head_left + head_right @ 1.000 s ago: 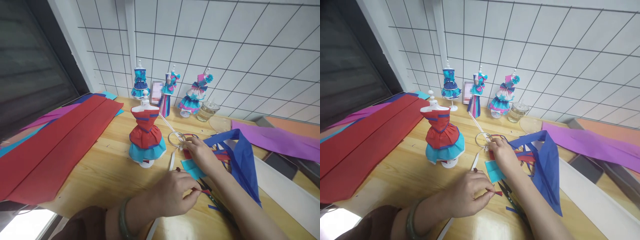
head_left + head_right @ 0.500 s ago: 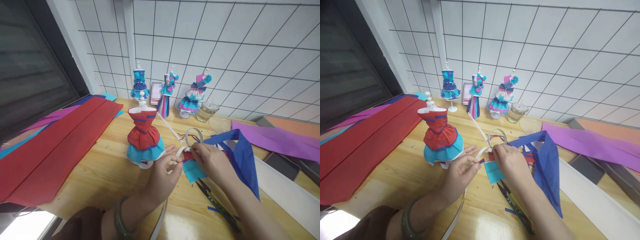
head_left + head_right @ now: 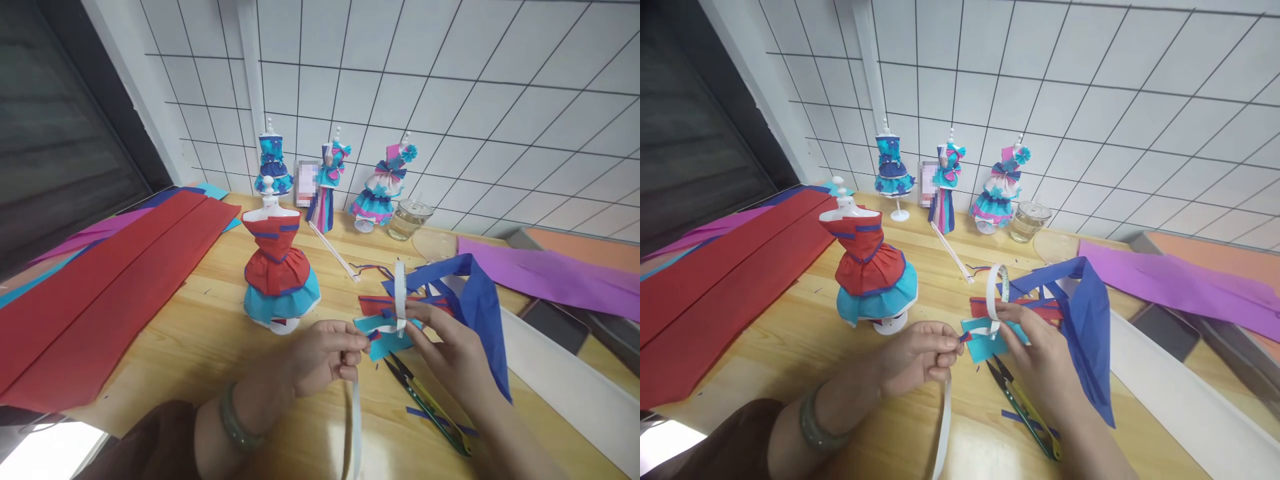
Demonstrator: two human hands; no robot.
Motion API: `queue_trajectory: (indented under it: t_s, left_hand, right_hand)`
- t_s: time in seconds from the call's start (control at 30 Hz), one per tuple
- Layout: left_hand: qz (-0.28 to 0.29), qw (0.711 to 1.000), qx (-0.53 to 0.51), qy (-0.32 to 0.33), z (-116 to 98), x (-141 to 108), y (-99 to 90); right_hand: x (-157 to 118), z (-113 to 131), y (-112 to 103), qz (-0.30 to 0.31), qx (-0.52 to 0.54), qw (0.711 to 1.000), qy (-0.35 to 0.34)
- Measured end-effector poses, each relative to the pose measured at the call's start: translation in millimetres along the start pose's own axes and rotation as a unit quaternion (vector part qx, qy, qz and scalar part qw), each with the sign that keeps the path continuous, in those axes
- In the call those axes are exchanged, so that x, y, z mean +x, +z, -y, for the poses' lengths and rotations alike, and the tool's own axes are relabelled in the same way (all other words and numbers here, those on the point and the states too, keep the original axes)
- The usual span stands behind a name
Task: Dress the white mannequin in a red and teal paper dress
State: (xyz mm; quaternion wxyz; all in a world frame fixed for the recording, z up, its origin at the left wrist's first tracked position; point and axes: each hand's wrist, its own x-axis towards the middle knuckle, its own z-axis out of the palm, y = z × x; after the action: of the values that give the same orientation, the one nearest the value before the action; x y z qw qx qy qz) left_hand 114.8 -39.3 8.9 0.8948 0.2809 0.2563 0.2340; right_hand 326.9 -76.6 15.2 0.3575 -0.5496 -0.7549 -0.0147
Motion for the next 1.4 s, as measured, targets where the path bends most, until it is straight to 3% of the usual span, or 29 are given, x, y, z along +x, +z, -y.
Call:
queue_trajectory:
  t_s: [0.07,0.17,0.27,0.43,0.6,0.67,0.77,0.87,0.97,1.1,1.27,1.4]
  left_hand:
    - [0.036,0.998,-0.028,-0.052,-0.5,-1.2,-0.3]
    - [0.064,0.992,-0.004,-0.105,0.8,-3.0,1.9]
    - [0.057,0.991,0.056,-0.103,2.9,-3.7,5.3]
    - [-0.003,0.984,0.173,0.050,3.8,-1.9,5.1]
    - [-0.049,0.916,0.341,0.206,2.6,0.0,1.9]
    - [-0.038,0.937,0.288,0.193,1.7,-0.9,4.9]
    - [-0.003,0.985,0.135,0.109,1.3,-2.4,11.6]
    - [0.003,0.997,0.060,0.053,3.4,-1.7,14.0]
    - [-0.002,0.995,0.077,0.057,4.9,-0.5,11.5]
    - [-0.013,0.975,0.176,0.133,1.6,-3.0,10.9]
    - [0.002,0.943,0.250,0.218,-0.8,-9.1,15.1]
    - [0.012,0.923,0.299,0.241,1.8,-11.1,14.5]
  right_hand:
    - [-1.6,2.3,1.6,-0.044,0.009,0.998,0.037]
    - [-2.3,5.0,2.4,-0.061,-0.005,0.997,0.052]
    - [-2.2,5.6,1.1,-0.050,-0.066,0.996,0.021]
    - [-1.0,7.4,-1.9,-0.047,-0.168,0.982,-0.072]
    - [0.0,13.2,-4.1,-0.043,-0.179,0.977,-0.107]
    - [-0.5,14.9,-3.7,-0.034,-0.175,0.978,-0.109]
    - [-2.3,16.7,-1.7,0.000,-0.164,0.979,-0.123]
    - [-3.8,18.5,1.5,0.020,-0.140,0.982,-0.128]
    - [-3.8,20.7,5.3,0.018,-0.099,0.989,-0.105]
    - [-4.0,24.9,11.4,0.051,0.026,0.998,-0.016]
    - [-5.4,30.2,14.9,0.094,0.187,0.974,0.089]
    - [-2.4,30.8,8.9,0.044,0.167,0.979,0.105]
